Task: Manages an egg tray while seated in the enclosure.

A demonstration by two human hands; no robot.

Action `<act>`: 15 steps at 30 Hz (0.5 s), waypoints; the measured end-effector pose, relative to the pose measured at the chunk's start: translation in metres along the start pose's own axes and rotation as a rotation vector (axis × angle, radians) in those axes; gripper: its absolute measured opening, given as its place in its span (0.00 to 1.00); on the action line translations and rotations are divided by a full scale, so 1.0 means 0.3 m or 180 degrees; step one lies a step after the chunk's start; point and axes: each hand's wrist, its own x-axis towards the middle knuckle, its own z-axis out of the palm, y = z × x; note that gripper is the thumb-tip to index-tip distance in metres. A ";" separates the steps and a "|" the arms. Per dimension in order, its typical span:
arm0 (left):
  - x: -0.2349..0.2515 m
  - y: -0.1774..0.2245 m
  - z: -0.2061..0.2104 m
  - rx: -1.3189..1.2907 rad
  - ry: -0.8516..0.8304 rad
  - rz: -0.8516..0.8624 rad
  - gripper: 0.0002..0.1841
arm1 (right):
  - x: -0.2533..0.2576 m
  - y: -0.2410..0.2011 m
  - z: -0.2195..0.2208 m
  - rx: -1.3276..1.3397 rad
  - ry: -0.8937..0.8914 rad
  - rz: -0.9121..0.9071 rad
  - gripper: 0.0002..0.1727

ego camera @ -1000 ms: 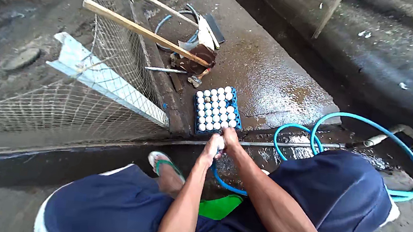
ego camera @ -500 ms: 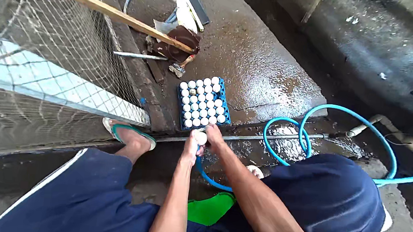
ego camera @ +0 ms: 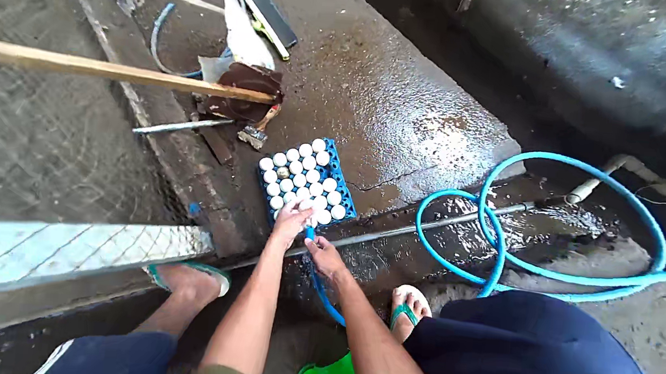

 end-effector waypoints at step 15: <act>0.528 0.034 0.147 0.2442 0.0348 0.0891 0.26 | 0.106 0.025 -0.032 0.0401 0.0596 0.0346 0.23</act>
